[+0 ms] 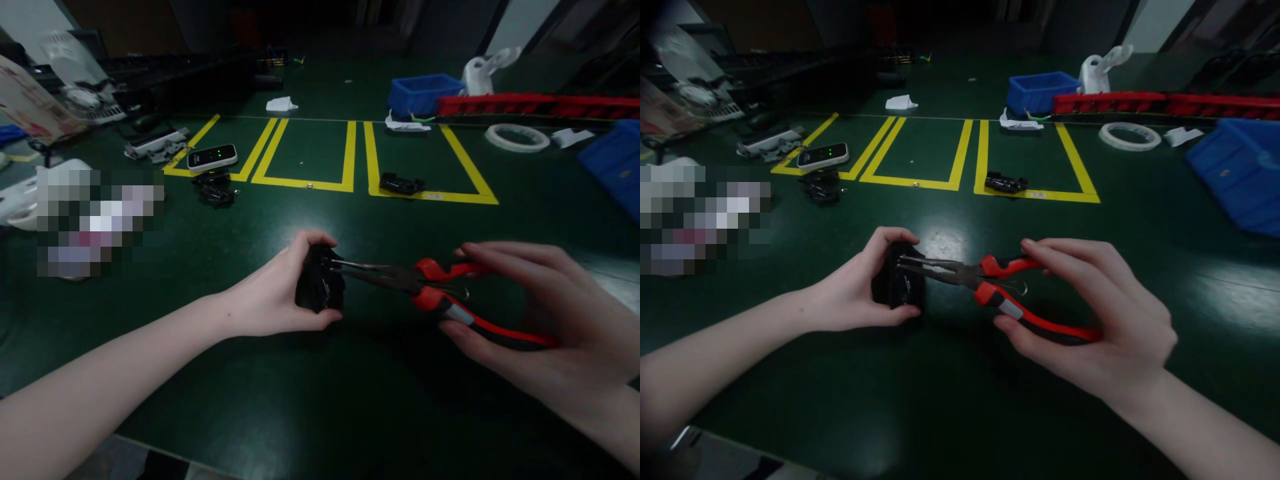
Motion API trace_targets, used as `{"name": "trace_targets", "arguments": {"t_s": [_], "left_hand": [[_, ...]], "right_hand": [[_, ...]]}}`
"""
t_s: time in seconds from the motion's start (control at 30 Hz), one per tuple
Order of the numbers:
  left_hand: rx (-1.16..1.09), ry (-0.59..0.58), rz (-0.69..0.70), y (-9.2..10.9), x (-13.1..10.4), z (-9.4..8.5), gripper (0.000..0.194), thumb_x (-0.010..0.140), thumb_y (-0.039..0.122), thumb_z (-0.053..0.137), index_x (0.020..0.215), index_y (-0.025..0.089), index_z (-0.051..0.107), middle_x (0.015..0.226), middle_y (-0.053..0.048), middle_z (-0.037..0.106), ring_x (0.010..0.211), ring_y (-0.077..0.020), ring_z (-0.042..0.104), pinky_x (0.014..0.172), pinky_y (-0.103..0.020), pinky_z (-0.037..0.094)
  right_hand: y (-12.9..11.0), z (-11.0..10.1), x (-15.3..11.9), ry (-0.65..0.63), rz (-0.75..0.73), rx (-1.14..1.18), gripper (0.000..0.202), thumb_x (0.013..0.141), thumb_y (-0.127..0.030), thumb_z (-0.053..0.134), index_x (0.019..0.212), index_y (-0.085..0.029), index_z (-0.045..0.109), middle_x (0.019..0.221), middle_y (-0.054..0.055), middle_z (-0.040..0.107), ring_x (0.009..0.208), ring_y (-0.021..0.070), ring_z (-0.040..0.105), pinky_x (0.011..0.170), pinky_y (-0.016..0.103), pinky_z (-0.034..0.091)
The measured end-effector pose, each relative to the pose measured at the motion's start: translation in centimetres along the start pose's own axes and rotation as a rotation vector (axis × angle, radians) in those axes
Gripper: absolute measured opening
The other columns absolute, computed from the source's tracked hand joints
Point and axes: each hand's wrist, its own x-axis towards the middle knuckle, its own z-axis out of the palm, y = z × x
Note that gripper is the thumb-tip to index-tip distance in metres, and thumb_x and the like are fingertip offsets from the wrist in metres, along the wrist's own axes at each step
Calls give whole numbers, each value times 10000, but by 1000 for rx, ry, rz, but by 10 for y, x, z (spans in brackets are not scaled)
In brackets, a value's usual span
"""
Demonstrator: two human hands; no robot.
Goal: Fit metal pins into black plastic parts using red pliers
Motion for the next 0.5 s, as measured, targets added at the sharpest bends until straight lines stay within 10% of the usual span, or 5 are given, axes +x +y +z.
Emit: {"name": "trace_targets", "arguments": {"t_s": [0.5], "left_hand": [[-939, 88, -390, 18, 4, 9, 868, 696, 13, 783, 1361, 284, 296, 1034, -7, 671, 868, -143, 705, 768, -244, 592]], "right_hand": [[1, 1, 0, 23, 26, 9, 613, 773, -386, 776, 1350, -301, 586, 1223, 54, 668, 1006, 231, 663, 841, 401, 564]]}}
